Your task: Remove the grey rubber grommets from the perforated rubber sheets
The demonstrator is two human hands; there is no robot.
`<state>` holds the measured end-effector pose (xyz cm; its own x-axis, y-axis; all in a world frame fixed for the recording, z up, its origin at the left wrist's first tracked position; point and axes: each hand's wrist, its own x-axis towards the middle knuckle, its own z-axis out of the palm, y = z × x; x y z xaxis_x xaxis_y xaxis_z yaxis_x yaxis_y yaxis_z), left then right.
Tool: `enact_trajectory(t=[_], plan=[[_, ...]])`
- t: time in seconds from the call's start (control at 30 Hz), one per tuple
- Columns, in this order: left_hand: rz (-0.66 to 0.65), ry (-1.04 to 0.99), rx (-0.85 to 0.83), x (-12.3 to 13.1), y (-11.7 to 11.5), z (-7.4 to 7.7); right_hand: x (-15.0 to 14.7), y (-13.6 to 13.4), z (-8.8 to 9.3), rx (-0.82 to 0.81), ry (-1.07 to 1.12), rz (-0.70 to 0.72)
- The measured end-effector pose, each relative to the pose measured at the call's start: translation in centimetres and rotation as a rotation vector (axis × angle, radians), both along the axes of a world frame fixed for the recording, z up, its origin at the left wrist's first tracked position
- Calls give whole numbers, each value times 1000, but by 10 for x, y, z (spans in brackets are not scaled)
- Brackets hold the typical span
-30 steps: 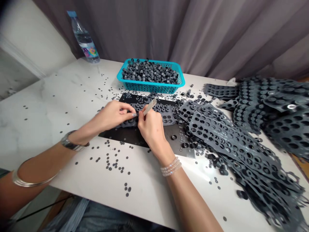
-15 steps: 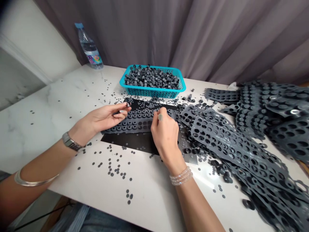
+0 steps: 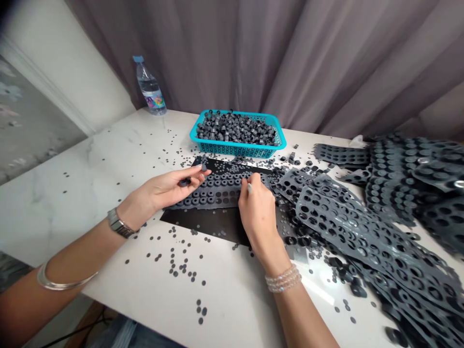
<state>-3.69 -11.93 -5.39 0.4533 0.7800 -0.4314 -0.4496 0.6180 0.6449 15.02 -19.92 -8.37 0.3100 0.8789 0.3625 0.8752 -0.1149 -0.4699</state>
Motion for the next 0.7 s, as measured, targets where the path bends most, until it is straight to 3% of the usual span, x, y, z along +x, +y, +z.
enact_trajectory(t=[0.13,0.23,0.47,0.57,0.7], plan=[[-53,8,31,-2,2,-3,5,0,0,79,38,12],[-132,86,158,5,-4,-3,11,-1,8,183,73,-32],[-484,454,624,70,-31,13,15,-9,31,589,225,-203],[-497,503,745,78,-22,22,11,-11,32,603,307,-178],[-406,641,731,48,-2,25,3,-9,28,463,545,-51]])
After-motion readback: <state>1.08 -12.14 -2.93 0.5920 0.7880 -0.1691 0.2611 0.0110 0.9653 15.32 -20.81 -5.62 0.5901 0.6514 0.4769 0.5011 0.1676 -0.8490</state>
